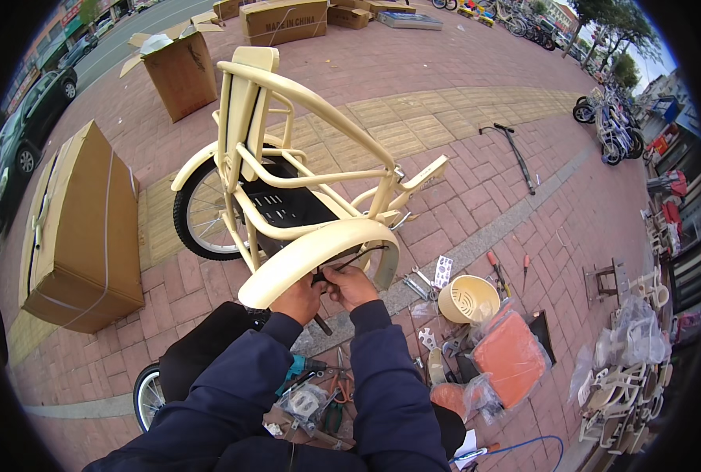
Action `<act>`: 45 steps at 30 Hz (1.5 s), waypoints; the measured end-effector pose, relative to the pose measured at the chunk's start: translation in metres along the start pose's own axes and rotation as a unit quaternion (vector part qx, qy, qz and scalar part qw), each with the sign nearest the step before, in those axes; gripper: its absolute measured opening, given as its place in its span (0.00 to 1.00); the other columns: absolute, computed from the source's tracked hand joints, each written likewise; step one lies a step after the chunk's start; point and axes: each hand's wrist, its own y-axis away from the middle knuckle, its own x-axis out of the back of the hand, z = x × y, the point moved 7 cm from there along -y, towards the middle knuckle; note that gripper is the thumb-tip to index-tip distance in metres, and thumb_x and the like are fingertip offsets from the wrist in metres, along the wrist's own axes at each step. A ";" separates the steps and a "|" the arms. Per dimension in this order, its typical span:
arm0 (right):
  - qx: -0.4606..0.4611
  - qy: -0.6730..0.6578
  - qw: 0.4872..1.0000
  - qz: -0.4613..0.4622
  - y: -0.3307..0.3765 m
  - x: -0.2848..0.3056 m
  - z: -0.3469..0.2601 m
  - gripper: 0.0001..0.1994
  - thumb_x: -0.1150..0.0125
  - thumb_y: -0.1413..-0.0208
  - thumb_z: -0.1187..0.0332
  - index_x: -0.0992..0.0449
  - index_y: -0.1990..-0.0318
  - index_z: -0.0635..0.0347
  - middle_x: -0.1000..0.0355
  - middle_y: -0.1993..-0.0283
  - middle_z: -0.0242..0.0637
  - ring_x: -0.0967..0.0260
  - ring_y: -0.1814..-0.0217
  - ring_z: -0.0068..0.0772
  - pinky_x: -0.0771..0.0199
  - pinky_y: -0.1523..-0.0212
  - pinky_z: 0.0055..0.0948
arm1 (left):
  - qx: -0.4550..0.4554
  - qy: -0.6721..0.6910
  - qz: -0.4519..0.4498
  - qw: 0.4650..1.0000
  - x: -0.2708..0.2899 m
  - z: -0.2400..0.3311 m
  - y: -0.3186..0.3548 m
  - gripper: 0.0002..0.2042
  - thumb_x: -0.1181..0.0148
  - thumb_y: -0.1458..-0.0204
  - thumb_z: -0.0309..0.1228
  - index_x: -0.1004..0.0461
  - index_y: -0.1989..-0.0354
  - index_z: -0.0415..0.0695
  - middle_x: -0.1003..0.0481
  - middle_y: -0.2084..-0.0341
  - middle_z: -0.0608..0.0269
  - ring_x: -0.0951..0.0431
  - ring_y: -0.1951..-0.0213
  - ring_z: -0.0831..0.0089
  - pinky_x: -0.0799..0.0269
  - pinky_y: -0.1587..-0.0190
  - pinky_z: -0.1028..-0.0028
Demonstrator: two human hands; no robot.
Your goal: The person assembles a tricycle by attaching a rear fender, installing a rear wheel, and tightening the axle nuts. They use a cordless drill and a wrench to secure components.
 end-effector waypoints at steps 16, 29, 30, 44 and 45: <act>0.034 0.015 0.998 0.047 0.008 -0.009 -0.010 0.10 0.38 0.37 0.66 0.25 0.54 0.63 0.28 0.70 0.29 0.36 0.77 0.18 0.42 0.81 0.18 | 0.022 -0.001 -0.012 1.000 0.012 0.010 -0.004 0.22 0.31 0.55 0.37 0.22 0.50 0.45 0.23 0.55 0.50 0.25 0.51 0.48 0.31 0.46 0.53; 0.045 0.038 0.998 0.039 0.010 -0.023 -0.020 0.06 0.37 0.41 0.73 0.26 0.59 0.61 0.24 0.65 0.33 0.35 0.77 0.19 0.42 0.82 0.18 | 0.004 0.021 0.025 0.999 0.005 0.001 -0.002 0.18 0.30 0.56 0.34 0.22 0.56 0.43 0.22 0.60 0.53 0.23 0.55 0.50 0.29 0.50 0.55; 0.080 0.039 0.995 0.050 0.010 -0.024 -0.025 0.06 0.37 0.42 0.74 0.27 0.59 0.61 0.23 0.65 0.35 0.33 0.77 0.19 0.41 0.81 0.18 | -0.009 0.021 0.048 0.999 0.007 0.001 -0.003 0.17 0.29 0.56 0.34 0.22 0.57 0.43 0.22 0.61 0.54 0.23 0.55 0.51 0.29 0.50 0.56; 0.095 0.217 0.971 0.045 0.018 -0.031 -0.049 0.12 0.40 0.38 0.65 0.25 0.54 0.66 0.26 0.66 0.33 0.31 0.70 0.22 0.28 0.73 0.25 | 0.000 0.141 0.016 0.990 0.022 -0.016 -0.023 0.14 0.39 0.43 0.37 0.18 0.70 0.38 0.22 0.81 0.51 0.20 0.76 0.59 0.26 0.67 0.63; 0.099 0.243 0.965 0.029 0.021 -0.026 -0.049 0.13 0.41 0.38 0.64 0.25 0.55 0.66 0.25 0.65 0.34 0.30 0.69 0.22 0.28 0.73 0.24 | -0.075 0.126 0.051 0.988 0.029 -0.008 -0.025 0.13 0.41 0.42 0.36 0.18 0.71 0.39 0.21 0.79 0.51 0.20 0.75 0.57 0.27 0.67 0.61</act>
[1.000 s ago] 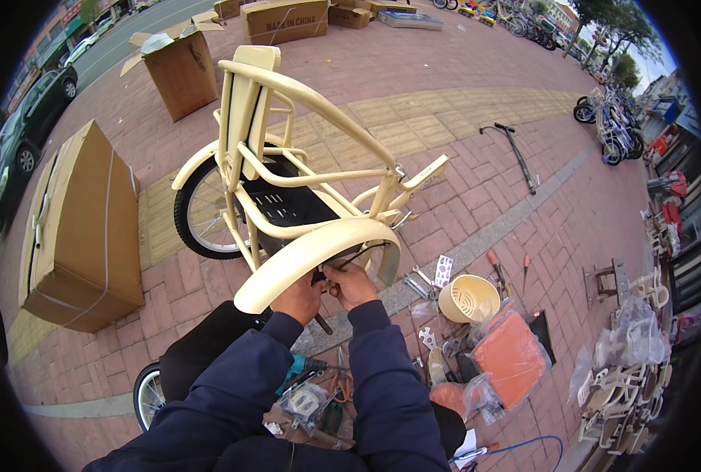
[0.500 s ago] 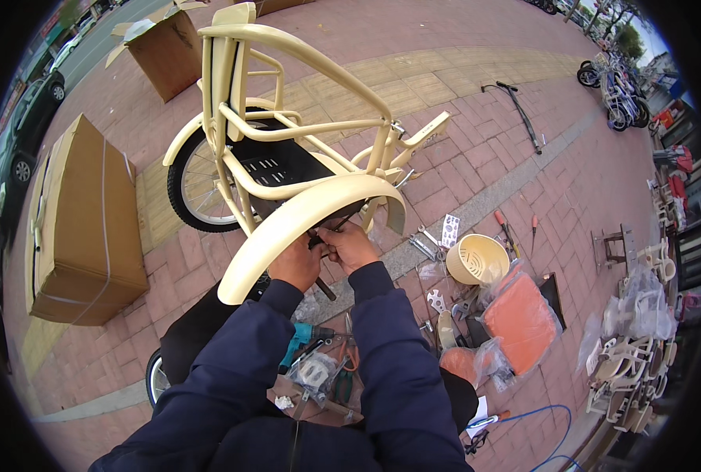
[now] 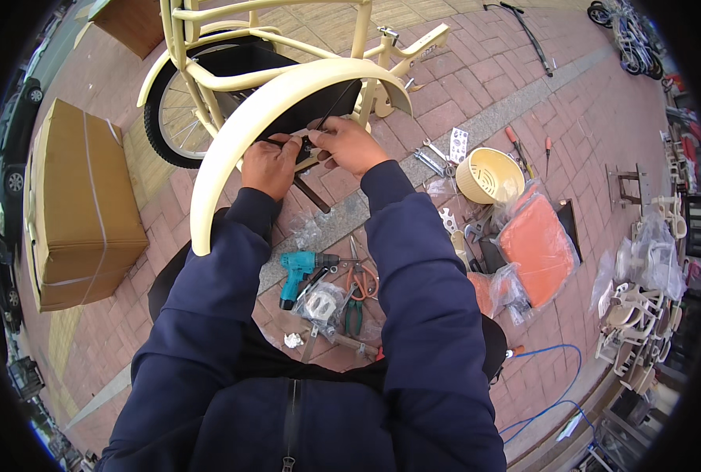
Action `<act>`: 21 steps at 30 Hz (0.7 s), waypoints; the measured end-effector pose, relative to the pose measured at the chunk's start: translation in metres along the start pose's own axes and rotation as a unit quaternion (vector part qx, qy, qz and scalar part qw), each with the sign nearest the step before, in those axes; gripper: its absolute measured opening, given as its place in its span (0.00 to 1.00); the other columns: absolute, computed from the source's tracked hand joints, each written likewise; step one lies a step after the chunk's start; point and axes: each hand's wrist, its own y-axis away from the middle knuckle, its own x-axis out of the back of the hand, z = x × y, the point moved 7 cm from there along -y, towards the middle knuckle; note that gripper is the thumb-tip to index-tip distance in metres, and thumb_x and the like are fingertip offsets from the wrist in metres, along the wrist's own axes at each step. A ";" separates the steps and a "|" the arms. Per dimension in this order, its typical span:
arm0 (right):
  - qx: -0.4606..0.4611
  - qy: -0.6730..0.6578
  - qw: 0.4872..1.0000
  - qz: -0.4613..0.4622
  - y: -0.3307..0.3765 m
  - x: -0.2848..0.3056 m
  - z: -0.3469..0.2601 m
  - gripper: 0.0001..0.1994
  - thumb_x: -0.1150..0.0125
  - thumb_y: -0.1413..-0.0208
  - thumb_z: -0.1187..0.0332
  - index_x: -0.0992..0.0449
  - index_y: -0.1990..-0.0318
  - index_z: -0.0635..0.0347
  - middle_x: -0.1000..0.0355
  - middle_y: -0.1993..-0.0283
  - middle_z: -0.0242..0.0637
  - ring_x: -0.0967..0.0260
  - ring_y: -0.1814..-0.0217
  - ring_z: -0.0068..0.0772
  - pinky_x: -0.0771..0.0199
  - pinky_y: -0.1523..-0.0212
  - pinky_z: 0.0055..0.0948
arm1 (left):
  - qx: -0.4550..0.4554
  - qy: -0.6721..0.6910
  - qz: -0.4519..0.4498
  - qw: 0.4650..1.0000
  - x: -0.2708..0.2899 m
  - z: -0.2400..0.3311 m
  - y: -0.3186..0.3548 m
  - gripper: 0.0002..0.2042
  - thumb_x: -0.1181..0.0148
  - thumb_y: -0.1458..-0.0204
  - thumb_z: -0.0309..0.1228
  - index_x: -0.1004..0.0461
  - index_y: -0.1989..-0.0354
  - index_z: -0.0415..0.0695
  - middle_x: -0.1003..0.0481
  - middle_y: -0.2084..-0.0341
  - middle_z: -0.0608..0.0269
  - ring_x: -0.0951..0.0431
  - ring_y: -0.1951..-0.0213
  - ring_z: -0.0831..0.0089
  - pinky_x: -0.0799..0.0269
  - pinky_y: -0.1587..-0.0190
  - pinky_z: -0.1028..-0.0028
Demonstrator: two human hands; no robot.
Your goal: The person assembles a tricycle by attaching a rear fender, installing a rear wheel, and tightening the axle nuts. They use a cordless drill and a wrench to secure components.
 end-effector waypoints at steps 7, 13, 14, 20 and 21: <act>-0.208 0.189 0.959 -0.012 0.058 0.105 0.181 0.11 0.39 0.40 0.63 0.20 0.64 0.63 0.23 0.69 0.34 0.27 0.71 0.22 0.27 0.74 0.23 | 0.050 -0.063 -0.057 0.995 -0.009 -0.013 -0.006 0.13 0.45 0.41 0.36 0.20 0.70 0.40 0.22 0.78 0.50 0.21 0.70 0.51 0.26 0.63 0.58; -0.226 0.582 0.781 -0.017 0.135 0.097 0.348 0.12 0.41 0.45 0.60 0.15 0.59 0.51 0.21 0.56 0.47 0.24 0.51 0.50 0.24 0.49 0.45 | -0.050 -0.108 -0.044 0.992 -0.004 -0.006 -0.017 0.09 0.43 0.44 0.33 0.19 0.71 0.43 0.20 0.74 0.53 0.21 0.72 0.53 0.25 0.66 0.59; -0.187 0.552 0.812 -0.007 0.139 0.079 0.354 0.12 0.41 0.45 0.60 0.16 0.59 0.51 0.21 0.56 0.47 0.24 0.52 0.51 0.24 0.49 0.45 | -0.054 -0.116 -0.042 0.991 -0.004 -0.005 -0.019 0.09 0.43 0.45 0.32 0.19 0.71 0.43 0.20 0.74 0.53 0.21 0.72 0.53 0.25 0.66 0.59; -0.141 0.466 0.872 -0.043 0.145 -0.035 0.355 0.12 0.41 0.45 0.59 0.20 0.60 0.54 0.21 0.60 0.47 0.24 0.56 0.54 0.25 0.52 0.49 | -0.070 -0.119 -0.034 0.990 -0.001 -0.003 -0.025 0.08 0.42 0.46 0.31 0.19 0.71 0.43 0.20 0.73 0.54 0.21 0.73 0.54 0.26 0.68 0.60; -0.131 0.455 0.881 -0.021 0.144 -0.043 0.352 0.12 0.42 0.44 0.58 0.20 0.60 0.54 0.21 0.59 0.48 0.24 0.55 0.54 0.25 0.52 0.49 | -0.140 -0.195 -0.066 0.968 -0.003 0.003 -0.024 0.07 0.44 0.47 0.27 0.19 0.64 0.44 0.20 0.73 0.56 0.22 0.72 0.58 0.27 0.66 0.63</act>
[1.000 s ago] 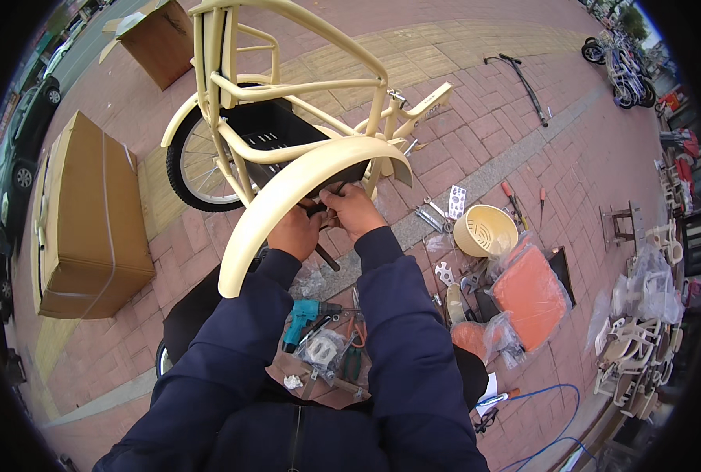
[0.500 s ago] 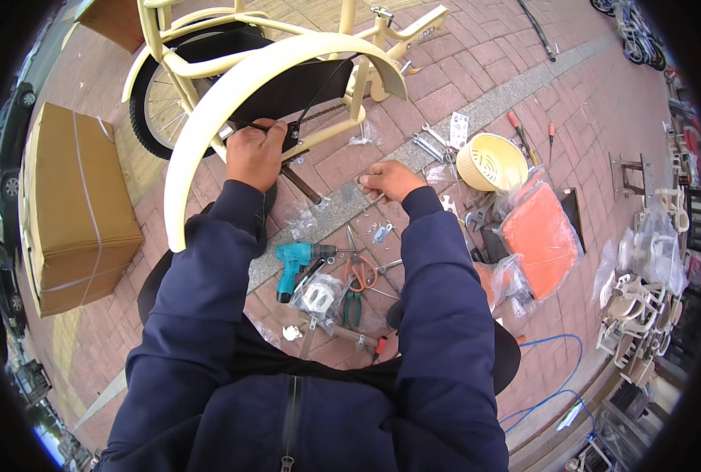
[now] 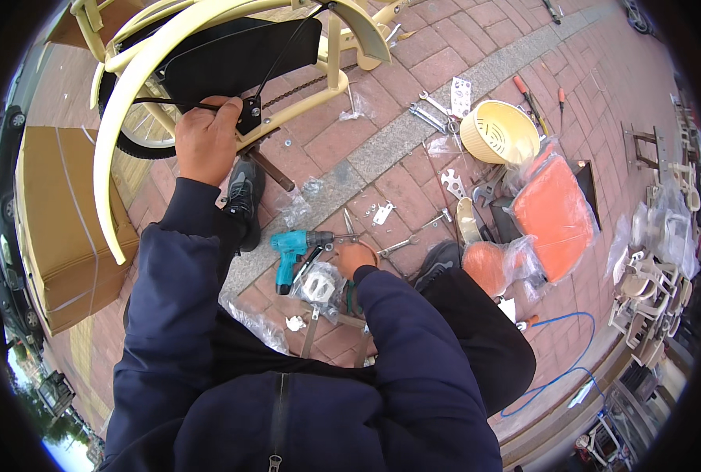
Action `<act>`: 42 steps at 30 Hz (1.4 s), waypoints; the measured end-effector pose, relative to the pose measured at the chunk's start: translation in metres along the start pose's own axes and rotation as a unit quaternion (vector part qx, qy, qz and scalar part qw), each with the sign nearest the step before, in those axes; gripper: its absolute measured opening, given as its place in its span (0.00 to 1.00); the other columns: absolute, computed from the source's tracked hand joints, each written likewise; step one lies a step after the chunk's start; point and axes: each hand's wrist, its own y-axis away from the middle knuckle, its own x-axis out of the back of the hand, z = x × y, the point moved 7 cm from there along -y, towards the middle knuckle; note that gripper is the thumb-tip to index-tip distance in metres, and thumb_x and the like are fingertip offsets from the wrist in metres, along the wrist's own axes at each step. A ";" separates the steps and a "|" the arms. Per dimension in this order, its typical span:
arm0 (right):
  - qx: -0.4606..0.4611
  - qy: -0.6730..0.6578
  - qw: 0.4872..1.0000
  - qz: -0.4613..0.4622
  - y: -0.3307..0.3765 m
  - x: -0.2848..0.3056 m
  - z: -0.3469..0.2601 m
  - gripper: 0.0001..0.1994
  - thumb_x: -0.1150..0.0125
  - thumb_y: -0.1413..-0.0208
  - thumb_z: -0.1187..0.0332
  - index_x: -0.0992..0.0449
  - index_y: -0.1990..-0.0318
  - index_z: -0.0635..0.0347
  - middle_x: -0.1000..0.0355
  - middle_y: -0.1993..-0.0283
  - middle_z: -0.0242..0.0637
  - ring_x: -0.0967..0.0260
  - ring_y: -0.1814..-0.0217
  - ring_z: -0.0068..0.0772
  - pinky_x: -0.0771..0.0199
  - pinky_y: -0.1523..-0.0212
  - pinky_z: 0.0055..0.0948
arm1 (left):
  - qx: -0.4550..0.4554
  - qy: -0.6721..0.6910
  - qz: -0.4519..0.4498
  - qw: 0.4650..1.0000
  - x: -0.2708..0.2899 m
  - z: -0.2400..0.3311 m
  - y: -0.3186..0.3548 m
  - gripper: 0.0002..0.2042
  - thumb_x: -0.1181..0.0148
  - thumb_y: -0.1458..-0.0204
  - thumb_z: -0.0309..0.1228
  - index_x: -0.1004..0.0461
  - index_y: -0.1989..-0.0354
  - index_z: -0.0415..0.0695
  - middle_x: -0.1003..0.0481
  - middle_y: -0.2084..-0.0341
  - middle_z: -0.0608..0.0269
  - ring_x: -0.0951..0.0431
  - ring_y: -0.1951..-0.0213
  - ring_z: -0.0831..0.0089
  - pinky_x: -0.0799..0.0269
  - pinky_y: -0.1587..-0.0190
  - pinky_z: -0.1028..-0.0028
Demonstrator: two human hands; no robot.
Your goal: The person assembles a tricycle by attaching a rear fender, installing a rear wheel, and tightening the axle nuts. They use a cordless drill and a wrench to secure components.
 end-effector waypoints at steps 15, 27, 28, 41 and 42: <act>-0.171 -0.028 0.974 0.149 0.027 0.048 0.083 0.12 0.39 0.44 0.61 0.21 0.62 0.60 0.22 0.58 0.51 0.23 0.57 0.54 0.24 0.54 0.48 | 0.035 0.040 -0.001 0.999 0.003 -0.012 -0.018 0.08 0.43 0.44 0.30 0.19 0.69 0.43 0.20 0.75 0.54 0.22 0.68 0.55 0.29 0.64 0.62; 0.025 0.217 0.974 0.059 -0.022 -0.020 -0.017 0.08 0.46 0.43 0.68 0.21 0.64 0.58 0.24 0.63 0.39 0.21 0.60 0.37 0.18 0.65 0.36 | -0.038 0.005 0.015 0.999 0.009 -0.004 -0.025 0.06 0.43 0.49 0.28 0.19 0.69 0.44 0.23 0.78 0.53 0.21 0.71 0.56 0.26 0.69 0.60; 0.016 0.178 0.983 0.032 -0.025 -0.020 -0.014 0.09 0.49 0.41 0.69 0.22 0.60 0.61 0.23 0.60 0.45 0.21 0.57 0.43 0.19 0.59 0.40 | -0.026 0.016 0.010 0.999 0.009 -0.006 -0.026 0.06 0.43 0.48 0.28 0.19 0.69 0.43 0.22 0.77 0.53 0.21 0.71 0.55 0.26 0.69 0.60; -0.193 -0.566 0.789 0.143 -0.041 0.066 0.010 0.07 0.47 0.46 0.73 0.23 0.64 0.62 0.22 0.63 0.43 0.22 0.66 0.36 0.22 0.66 0.37 | 0.080 0.179 -0.115 0.974 0.001 -0.034 -0.041 0.12 0.43 0.44 0.33 0.20 0.70 0.37 0.22 0.79 0.49 0.21 0.77 0.57 0.26 0.69 0.65; -0.135 -0.657 0.727 0.151 -0.046 0.090 0.000 0.07 0.48 0.46 0.73 0.24 0.63 0.62 0.23 0.63 0.42 0.23 0.67 0.34 0.22 0.66 0.35 | 0.189 0.302 -0.134 0.925 -0.005 -0.043 -0.039 0.13 0.45 0.41 0.31 0.20 0.69 0.34 0.23 0.82 0.51 0.19 0.79 0.63 0.25 0.71 0.67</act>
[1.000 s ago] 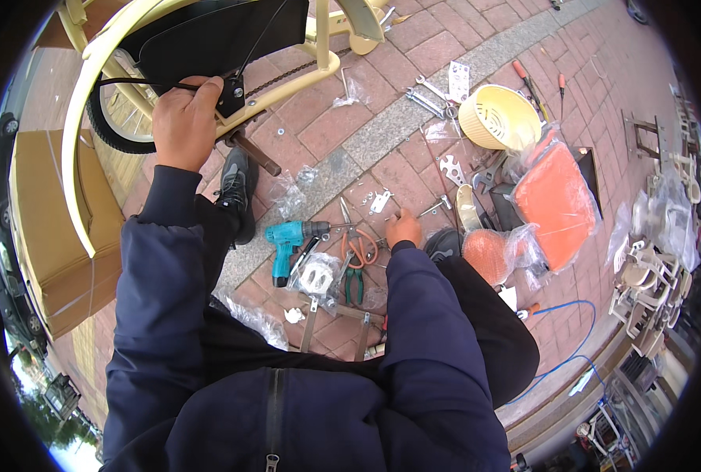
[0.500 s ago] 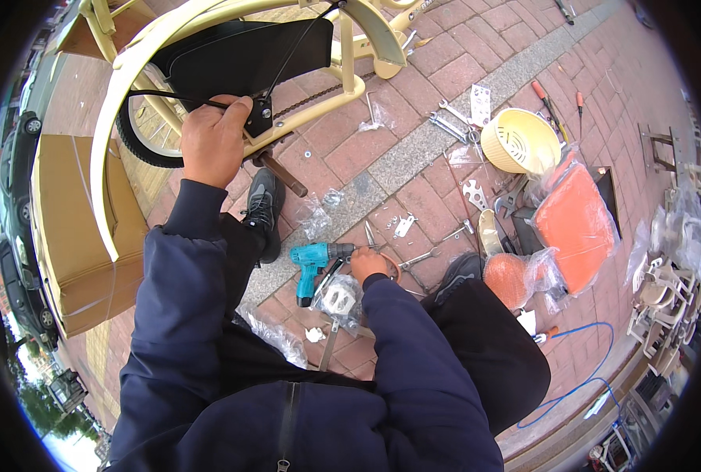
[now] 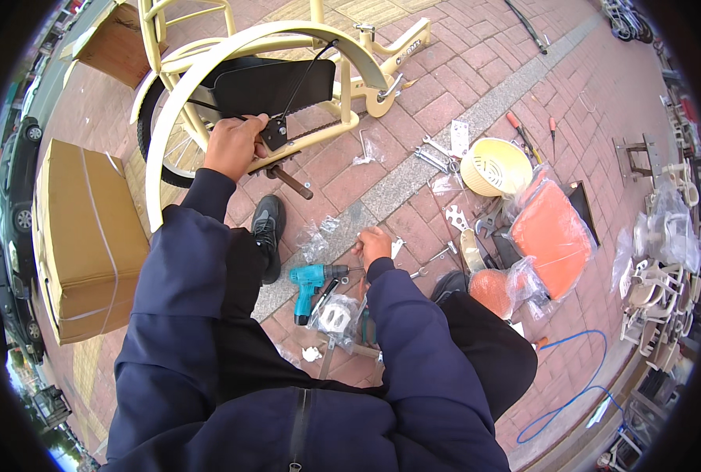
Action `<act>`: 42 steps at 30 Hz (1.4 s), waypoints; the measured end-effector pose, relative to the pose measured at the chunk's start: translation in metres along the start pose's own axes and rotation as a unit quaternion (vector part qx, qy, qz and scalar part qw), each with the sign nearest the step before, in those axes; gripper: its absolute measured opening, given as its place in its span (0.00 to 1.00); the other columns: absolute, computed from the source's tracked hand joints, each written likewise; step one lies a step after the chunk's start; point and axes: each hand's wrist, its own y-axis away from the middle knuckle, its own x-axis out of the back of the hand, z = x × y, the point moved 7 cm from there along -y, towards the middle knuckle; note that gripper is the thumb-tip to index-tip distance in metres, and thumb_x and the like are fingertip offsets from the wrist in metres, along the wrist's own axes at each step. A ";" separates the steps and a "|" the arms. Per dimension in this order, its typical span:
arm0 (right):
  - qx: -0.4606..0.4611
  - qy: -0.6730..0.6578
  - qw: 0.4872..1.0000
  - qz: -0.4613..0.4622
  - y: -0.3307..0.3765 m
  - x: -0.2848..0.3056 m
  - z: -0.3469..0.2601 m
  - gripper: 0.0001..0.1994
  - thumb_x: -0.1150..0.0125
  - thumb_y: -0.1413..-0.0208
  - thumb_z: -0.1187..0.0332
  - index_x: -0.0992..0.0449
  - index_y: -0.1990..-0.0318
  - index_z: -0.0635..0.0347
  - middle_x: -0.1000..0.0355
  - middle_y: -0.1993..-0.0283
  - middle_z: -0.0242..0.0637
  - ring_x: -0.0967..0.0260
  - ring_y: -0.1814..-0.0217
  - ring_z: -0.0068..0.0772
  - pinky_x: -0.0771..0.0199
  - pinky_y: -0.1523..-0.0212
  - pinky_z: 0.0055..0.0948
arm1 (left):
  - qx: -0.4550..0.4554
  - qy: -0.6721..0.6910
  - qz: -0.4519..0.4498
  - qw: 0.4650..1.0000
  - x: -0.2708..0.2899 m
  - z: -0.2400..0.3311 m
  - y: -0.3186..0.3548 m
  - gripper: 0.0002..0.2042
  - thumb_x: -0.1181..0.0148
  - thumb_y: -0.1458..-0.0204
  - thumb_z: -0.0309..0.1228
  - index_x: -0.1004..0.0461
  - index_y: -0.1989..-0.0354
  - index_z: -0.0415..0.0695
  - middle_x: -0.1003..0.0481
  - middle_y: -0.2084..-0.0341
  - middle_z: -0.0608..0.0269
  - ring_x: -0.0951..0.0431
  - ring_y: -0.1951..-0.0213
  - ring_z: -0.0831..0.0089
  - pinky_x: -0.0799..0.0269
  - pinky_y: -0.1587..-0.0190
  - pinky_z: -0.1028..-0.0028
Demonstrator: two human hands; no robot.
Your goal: The person assembles a tricycle by attaching a rear fender, installing a rear wheel, and tightening the axle nuts. They use a cordless drill and a wrench to secure components.
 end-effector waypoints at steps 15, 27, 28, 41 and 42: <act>0.394 0.242 0.886 -0.044 0.112 -0.198 -0.259 0.12 0.36 0.47 0.67 0.18 0.59 0.66 0.20 0.68 0.41 0.22 0.68 0.33 0.24 0.63 0.31 | -0.048 -0.099 -0.050 0.993 -0.004 -0.008 -0.010 0.09 0.37 0.51 0.29 0.22 0.63 0.39 0.21 0.74 0.51 0.18 0.70 0.55 0.23 0.66 0.63; 0.422 0.207 0.880 0.065 0.103 -0.191 -0.259 0.11 0.34 0.48 0.66 0.20 0.63 0.67 0.22 0.72 0.45 0.23 0.70 0.42 0.24 0.64 0.37 | -0.045 0.112 -0.010 0.993 -0.004 -0.020 -0.012 0.16 0.41 0.38 0.36 0.23 0.70 0.32 0.25 0.81 0.57 0.24 0.80 0.71 0.27 0.77 0.71; 0.412 0.176 0.891 0.071 0.102 -0.187 -0.257 0.14 0.34 0.47 0.65 0.20 0.62 0.71 0.22 0.72 0.45 0.23 0.70 0.38 0.25 0.64 0.35 | 0.057 0.176 -0.012 0.983 -0.008 -0.028 -0.006 0.17 0.41 0.38 0.37 0.24 0.71 0.33 0.25 0.82 0.59 0.24 0.81 0.73 0.28 0.79 0.73; 0.385 0.205 0.887 0.153 0.091 -0.179 -0.258 0.13 0.36 0.50 0.64 0.18 0.63 0.65 0.21 0.67 0.54 0.22 0.61 0.53 0.24 0.56 0.42 | 0.020 -0.058 0.085 0.995 0.010 0.011 0.003 0.18 0.40 0.44 0.38 0.21 0.79 0.34 0.22 0.85 0.58 0.21 0.81 0.69 0.26 0.72 0.70; 0.400 0.210 0.879 0.152 0.093 -0.181 -0.260 0.12 0.35 0.50 0.64 0.18 0.63 0.65 0.21 0.68 0.53 0.21 0.62 0.52 0.23 0.57 0.41 | 0.019 -0.061 0.088 0.994 0.010 0.010 0.003 0.19 0.40 0.44 0.38 0.21 0.79 0.34 0.22 0.85 0.58 0.22 0.81 0.69 0.26 0.72 0.69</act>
